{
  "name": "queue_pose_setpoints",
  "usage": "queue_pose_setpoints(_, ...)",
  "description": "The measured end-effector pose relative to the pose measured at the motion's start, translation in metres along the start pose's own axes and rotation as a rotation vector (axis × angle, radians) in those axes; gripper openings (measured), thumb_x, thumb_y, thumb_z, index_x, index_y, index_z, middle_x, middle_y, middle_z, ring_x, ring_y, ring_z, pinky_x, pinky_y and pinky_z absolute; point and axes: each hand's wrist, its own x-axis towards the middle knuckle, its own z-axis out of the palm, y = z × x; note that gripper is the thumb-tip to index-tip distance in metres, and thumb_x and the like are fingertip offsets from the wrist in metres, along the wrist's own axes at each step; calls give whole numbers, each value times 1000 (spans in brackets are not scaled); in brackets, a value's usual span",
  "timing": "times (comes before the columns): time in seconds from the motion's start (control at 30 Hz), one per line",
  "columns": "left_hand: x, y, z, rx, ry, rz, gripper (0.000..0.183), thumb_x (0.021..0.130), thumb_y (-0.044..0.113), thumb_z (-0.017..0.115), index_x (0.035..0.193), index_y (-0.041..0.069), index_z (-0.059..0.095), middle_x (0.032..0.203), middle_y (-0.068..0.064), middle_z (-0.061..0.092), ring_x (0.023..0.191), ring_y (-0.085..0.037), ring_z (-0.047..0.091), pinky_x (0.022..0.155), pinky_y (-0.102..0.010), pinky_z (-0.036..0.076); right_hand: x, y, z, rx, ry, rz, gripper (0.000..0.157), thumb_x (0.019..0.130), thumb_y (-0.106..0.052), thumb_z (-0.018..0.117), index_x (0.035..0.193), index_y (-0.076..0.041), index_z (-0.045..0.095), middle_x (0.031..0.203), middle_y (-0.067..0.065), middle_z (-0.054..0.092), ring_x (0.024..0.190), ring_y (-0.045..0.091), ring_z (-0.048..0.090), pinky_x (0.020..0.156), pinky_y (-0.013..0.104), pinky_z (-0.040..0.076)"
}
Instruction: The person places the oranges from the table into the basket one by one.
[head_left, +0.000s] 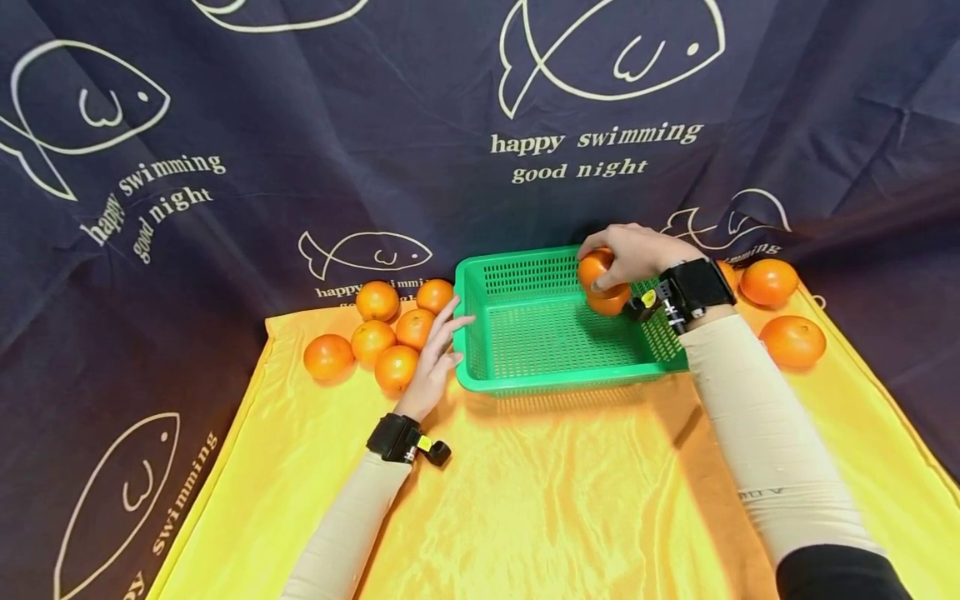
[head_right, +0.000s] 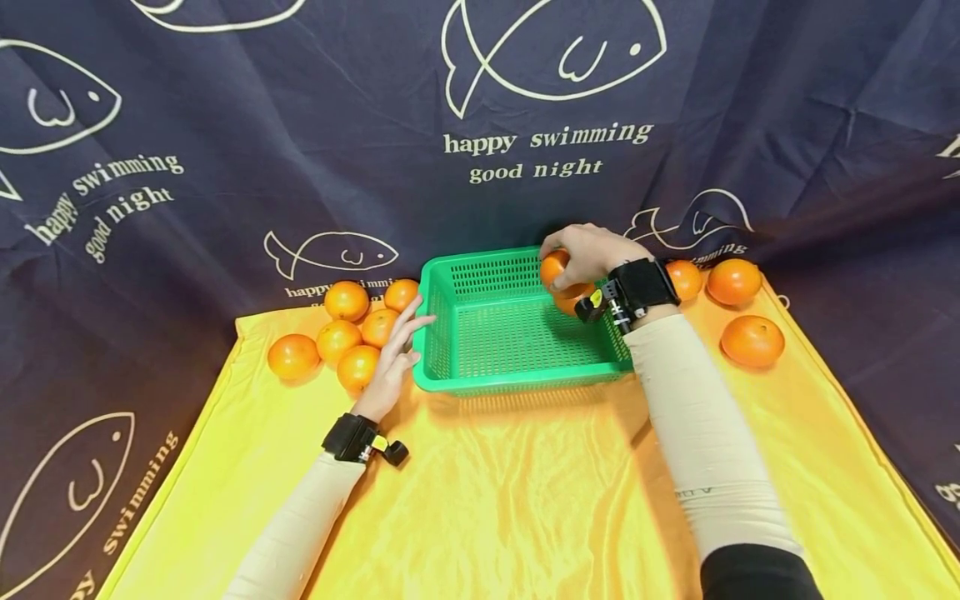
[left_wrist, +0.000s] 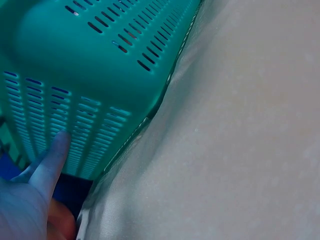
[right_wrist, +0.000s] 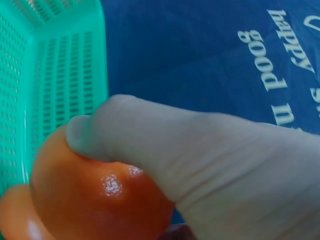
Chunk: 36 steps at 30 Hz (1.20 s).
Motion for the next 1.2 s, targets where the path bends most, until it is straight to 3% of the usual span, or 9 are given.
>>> queue_pose_setpoints(0.23, 0, -1, -1, 0, -1, 2, 54, 87, -8, 43, 140, -4, 51, 165, -26, 17, 151, -41, 19, 111, -77, 19, 13, -18, 7, 32, -32, -13, 54, 81, -24, 76, 133, -17, 63, 120, 13, 66, 100, 32, 58, 85, 47, 51)
queue_pose_setpoints(0.5, 0, 2, -2, 16, 2, 5, 53, 87, -9, 42, 139, -7, 51, 164, -29, 17, 149, -45, 20, 111, -77, 21, 21, -34, 11, 54, -7, -42, 57, 81, -25, 76, 136, -18, 61, 127, 14, 59, 105, 33, 53, 86, 49, 50)
queue_pose_setpoints(0.67, 0, -4, -2, 12, -6, 11, 54, 87, -9, 42, 140, -4, 51, 165, -28, 16, 150, -44, 19, 111, -77, 21, 23, -35, 20, 83, 27, -32, 57, 80, -25, 77, 135, -20, 61, 127, 14, 54, 104, 34, 51, 85, 49, 49)
queue_pose_setpoints(0.93, 0, -32, -1, 20, 14, 34, 54, 87, -5, 43, 140, -5, 50, 168, -14, 17, 152, -30, 20, 111, -75, 21, 32, -35, 35, 96, 130, -57, 56, 80, -26, 78, 133, -18, 63, 122, 15, 54, 99, 33, 54, 81, 47, 49)
queue_pose_setpoints(1.1, 0, -34, -1, 15, 13, 35, 54, 88, -3, 43, 141, -2, 51, 168, -13, 17, 152, -28, 21, 112, -75, 21, 36, -35, 45, 105, 103, -42, 57, 79, -26, 79, 133, -17, 62, 122, 14, 54, 99, 33, 55, 81, 47, 50)
queue_pose_setpoints(1.2, 0, -27, -1, 10, 9, 30, 55, 87, -7, 42, 141, -1, 51, 168, -19, 16, 152, -34, 20, 111, -77, 20, 38, -35, 51, 114, 103, -29, 57, 78, -25, 79, 132, -17, 63, 121, 14, 55, 97, 33, 56, 81, 47, 50)
